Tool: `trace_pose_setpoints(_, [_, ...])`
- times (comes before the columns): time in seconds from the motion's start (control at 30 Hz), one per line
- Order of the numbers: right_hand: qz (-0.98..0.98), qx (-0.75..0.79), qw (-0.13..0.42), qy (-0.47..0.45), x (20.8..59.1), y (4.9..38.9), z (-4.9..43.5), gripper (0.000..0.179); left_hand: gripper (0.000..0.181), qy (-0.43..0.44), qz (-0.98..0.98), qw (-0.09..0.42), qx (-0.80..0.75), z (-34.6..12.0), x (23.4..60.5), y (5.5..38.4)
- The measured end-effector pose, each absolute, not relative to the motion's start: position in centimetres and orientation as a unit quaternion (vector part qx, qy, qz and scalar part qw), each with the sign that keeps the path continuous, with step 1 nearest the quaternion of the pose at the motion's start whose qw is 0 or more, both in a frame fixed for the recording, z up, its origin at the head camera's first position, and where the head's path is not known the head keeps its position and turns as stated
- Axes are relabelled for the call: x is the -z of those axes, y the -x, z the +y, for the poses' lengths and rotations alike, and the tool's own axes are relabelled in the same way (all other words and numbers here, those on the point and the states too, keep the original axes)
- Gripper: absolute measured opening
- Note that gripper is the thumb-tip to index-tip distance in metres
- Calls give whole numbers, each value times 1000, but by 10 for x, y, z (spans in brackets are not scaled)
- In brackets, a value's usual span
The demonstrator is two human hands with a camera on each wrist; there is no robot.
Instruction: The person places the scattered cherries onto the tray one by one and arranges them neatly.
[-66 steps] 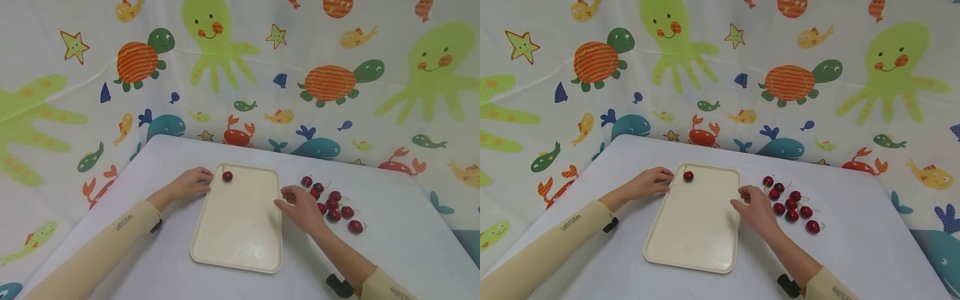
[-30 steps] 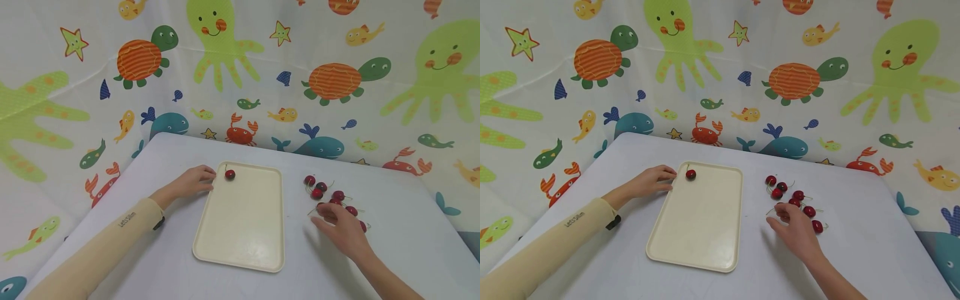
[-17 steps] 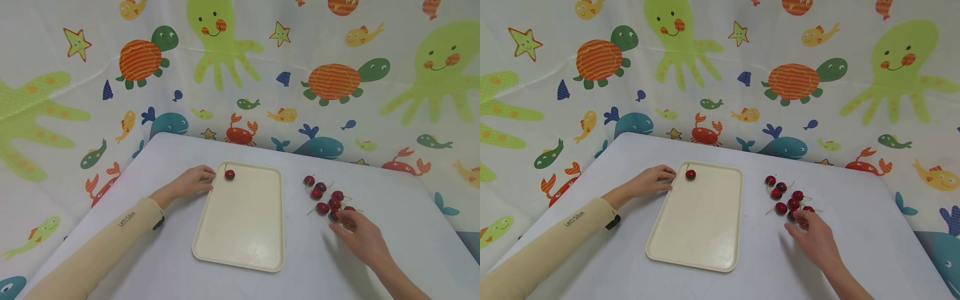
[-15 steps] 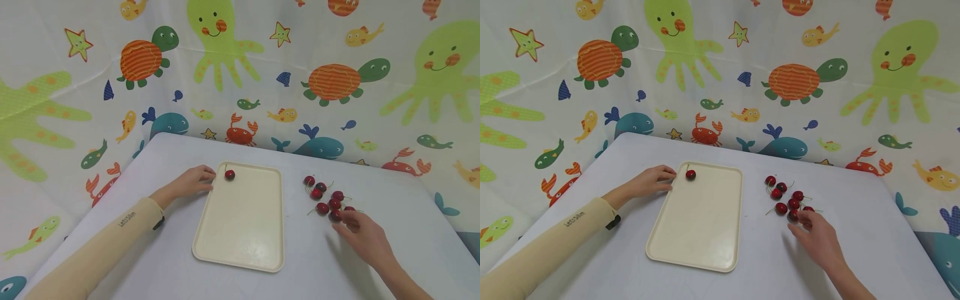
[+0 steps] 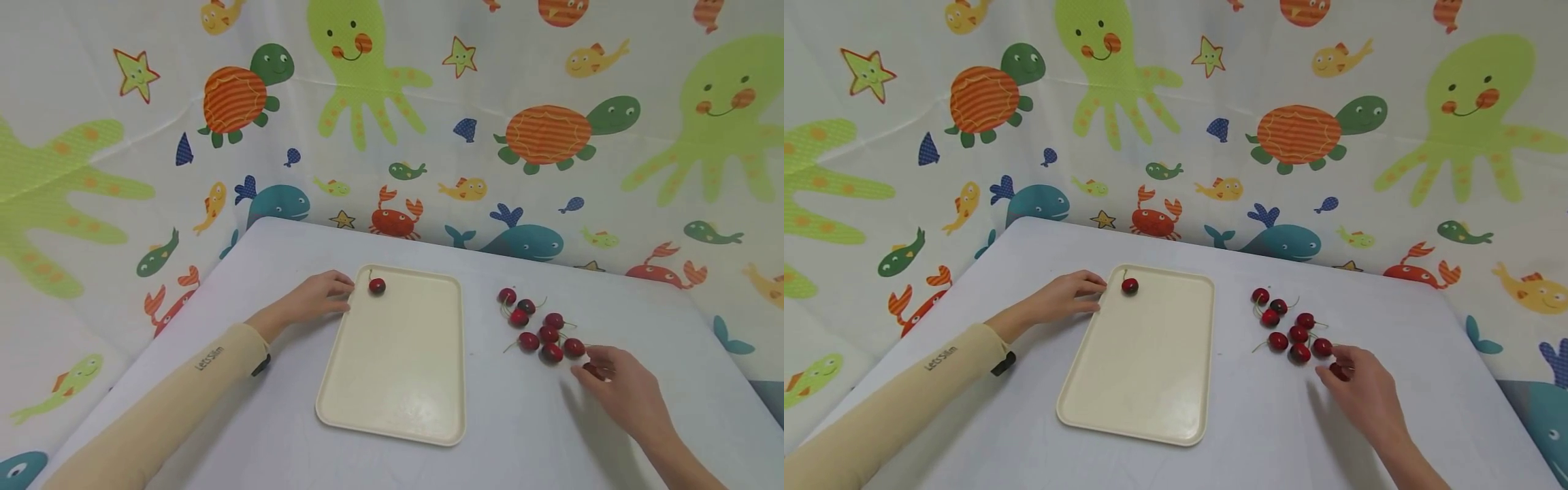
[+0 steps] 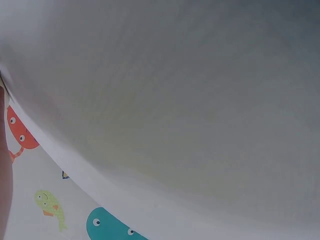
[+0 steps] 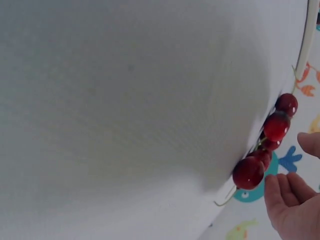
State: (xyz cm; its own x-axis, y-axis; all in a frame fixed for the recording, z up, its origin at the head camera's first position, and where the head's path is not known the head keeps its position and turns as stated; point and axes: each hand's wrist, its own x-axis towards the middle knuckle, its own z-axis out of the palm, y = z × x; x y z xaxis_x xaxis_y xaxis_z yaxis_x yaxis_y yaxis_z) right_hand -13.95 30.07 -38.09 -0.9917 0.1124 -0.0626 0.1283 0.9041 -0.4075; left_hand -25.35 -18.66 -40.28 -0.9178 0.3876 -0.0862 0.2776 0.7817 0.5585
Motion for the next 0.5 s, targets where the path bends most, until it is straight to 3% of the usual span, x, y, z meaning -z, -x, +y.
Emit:
trace_pose_setpoints(0.17, [979, 192, 9, -66, 382, 141, 306, 60, 44, -171, 939, 103, -280, -186, 402, 254])
trace_pose_setpoints(0.5, [979, 180, 50, -87, 387, 148, 316, 66, 44, -178, 937, 106, -280, -187, 402, 253])
